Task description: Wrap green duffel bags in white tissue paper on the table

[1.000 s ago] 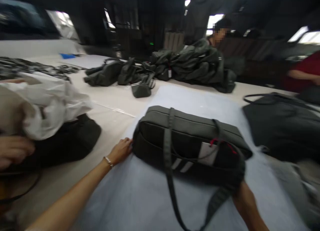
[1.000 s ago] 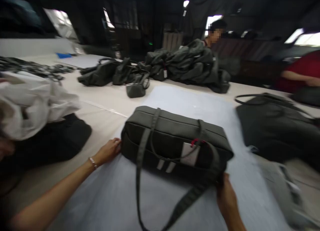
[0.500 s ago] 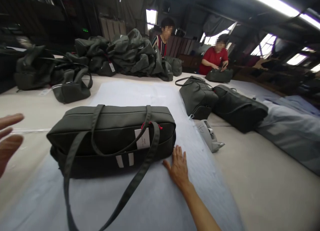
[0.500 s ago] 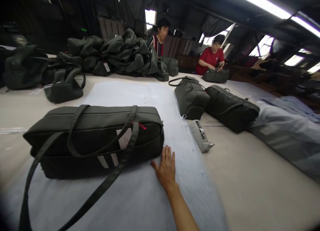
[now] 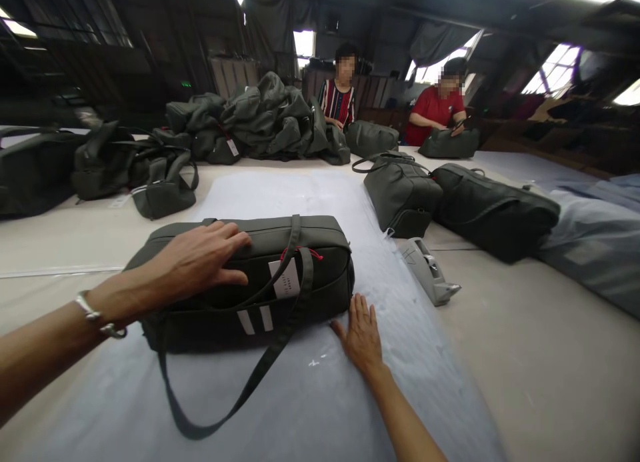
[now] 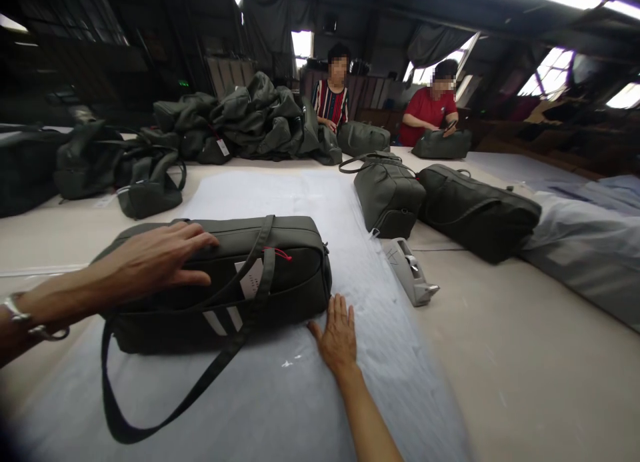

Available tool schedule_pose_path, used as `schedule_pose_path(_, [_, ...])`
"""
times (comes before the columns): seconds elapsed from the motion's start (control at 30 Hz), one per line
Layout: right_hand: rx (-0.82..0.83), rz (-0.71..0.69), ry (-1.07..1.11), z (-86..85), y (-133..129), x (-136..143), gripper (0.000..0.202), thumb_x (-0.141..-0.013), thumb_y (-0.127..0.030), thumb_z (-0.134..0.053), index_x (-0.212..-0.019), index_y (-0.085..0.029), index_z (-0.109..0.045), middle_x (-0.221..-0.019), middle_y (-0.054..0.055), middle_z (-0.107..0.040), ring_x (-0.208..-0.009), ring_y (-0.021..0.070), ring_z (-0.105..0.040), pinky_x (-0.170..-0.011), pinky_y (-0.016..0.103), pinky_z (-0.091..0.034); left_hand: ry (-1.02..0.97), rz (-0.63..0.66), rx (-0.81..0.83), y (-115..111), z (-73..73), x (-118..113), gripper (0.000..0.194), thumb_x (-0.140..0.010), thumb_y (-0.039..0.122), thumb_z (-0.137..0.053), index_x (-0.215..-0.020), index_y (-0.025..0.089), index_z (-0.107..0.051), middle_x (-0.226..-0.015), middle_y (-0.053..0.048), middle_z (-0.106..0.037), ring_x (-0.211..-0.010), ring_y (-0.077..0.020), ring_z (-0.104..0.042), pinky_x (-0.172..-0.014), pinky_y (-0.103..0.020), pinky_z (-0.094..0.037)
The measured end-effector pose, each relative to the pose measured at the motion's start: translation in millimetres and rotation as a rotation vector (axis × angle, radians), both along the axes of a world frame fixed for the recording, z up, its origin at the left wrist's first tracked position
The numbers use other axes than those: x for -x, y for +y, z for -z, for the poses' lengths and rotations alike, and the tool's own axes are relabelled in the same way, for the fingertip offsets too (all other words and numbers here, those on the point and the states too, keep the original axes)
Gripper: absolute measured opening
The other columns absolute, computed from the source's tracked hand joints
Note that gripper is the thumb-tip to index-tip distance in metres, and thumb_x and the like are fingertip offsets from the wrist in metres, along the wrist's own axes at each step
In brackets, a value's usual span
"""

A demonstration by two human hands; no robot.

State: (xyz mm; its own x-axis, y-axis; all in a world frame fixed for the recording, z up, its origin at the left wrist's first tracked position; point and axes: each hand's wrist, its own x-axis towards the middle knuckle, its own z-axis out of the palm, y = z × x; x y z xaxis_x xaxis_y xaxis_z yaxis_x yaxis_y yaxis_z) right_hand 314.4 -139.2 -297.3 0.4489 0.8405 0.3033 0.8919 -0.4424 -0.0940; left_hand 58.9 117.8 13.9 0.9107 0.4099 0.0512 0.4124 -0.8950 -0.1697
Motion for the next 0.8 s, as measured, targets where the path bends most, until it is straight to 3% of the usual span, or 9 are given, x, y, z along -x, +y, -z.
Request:
schedule_pose_path(0.13, [-0.048,-0.011,-0.017,6.0,0,-1,0.088,-0.092,-0.071,-0.029,-0.145,-0.001,-0.038,-0.152,0.025,-0.037,-0.144,0.0347,-0.029,-0.119,0.053,-0.016,0.008,-0.034,0.043,0,0.2,-12,0.039,-0.086,0.053,-0.064,-0.109,0.021,-0.061,-0.106,-0.008,-0.063,-0.093,-0.0261,-0.06,-0.079,-0.034,-0.047])
schedule_pose_path(0.27, [-0.049,-0.018,-0.024,6.4,-1,-1,0.088,-0.091,-0.071,-0.032,-0.144,-0.001,-0.039,-0.151,0.026,-0.037,-0.143,0.0355,-0.031,-0.118,0.053,-0.019,-0.049,-0.109,0.165,35,6.2,-31,0.073,-0.085,0.068,-0.052,-0.141,0.021,-0.043,-0.136,-0.012,-0.054,-0.12,-0.0306,-0.054,-0.104,-0.042,-0.038])
schedule_pose_path(0.4, [-0.044,-0.013,-0.016,2.6,-1,-1,0.086,-0.091,-0.071,-0.035,-0.144,-0.004,-0.039,-0.151,0.025,-0.038,-0.143,0.0353,-0.031,-0.117,0.053,-0.023,0.128,-0.104,0.42,58,8.1,-44,0.087,-0.083,0.07,-0.05,-0.15,0.017,-0.033,-0.148,-0.014,-0.046,-0.13,-0.0317,-0.048,-0.108,-0.041,-0.035])
schedule_pose_path(0.57, [-0.023,-0.031,0.025,-1.8,-3,-2,0.083,-0.09,-0.071,-0.038,-0.146,-0.011,-0.04,-0.156,0.022,-0.032,-0.145,0.036,-0.026,-0.116,0.055,-0.023,0.192,-0.031,0.367,51,1.5,-33,0.104,-0.071,0.062,-0.068,-0.155,0.023,-0.021,-0.159,-0.012,-0.029,-0.141,-0.0351,-0.034,-0.114,-0.044,-0.027])
schedule_pose_path(0.7, [-0.015,-0.038,0.039,-5.0,-4,-1,0.077,-0.089,-0.071,-0.04,-0.144,-0.017,-0.045,-0.159,0.02,-0.024,-0.147,0.0359,-0.022,-0.116,0.055,-0.023,0.215,-0.026,0.314,47,-0.1,-23,0.112,-0.064,0.059,-0.075,-0.156,0.025,-0.02,-0.156,-0.011,-0.034,-0.139,-0.0374,-0.036,-0.113,-0.046,-0.027])
schedule_pose_path(0.8, [0.002,-0.025,0.049,-3.5,0,-1,0.078,-0.09,-0.072,-0.038,-0.143,-0.016,-0.046,-0.159,0.02,-0.025,-0.147,0.0355,-0.02,-0.117,0.056,-0.02,0.168,0.015,0.31,48,5.7,-22,0.11,-0.066,0.059,-0.074,-0.155,0.025,-0.02,-0.156,-0.011,-0.034,-0.137,-0.0354,-0.038,-0.113,-0.044,-0.028])
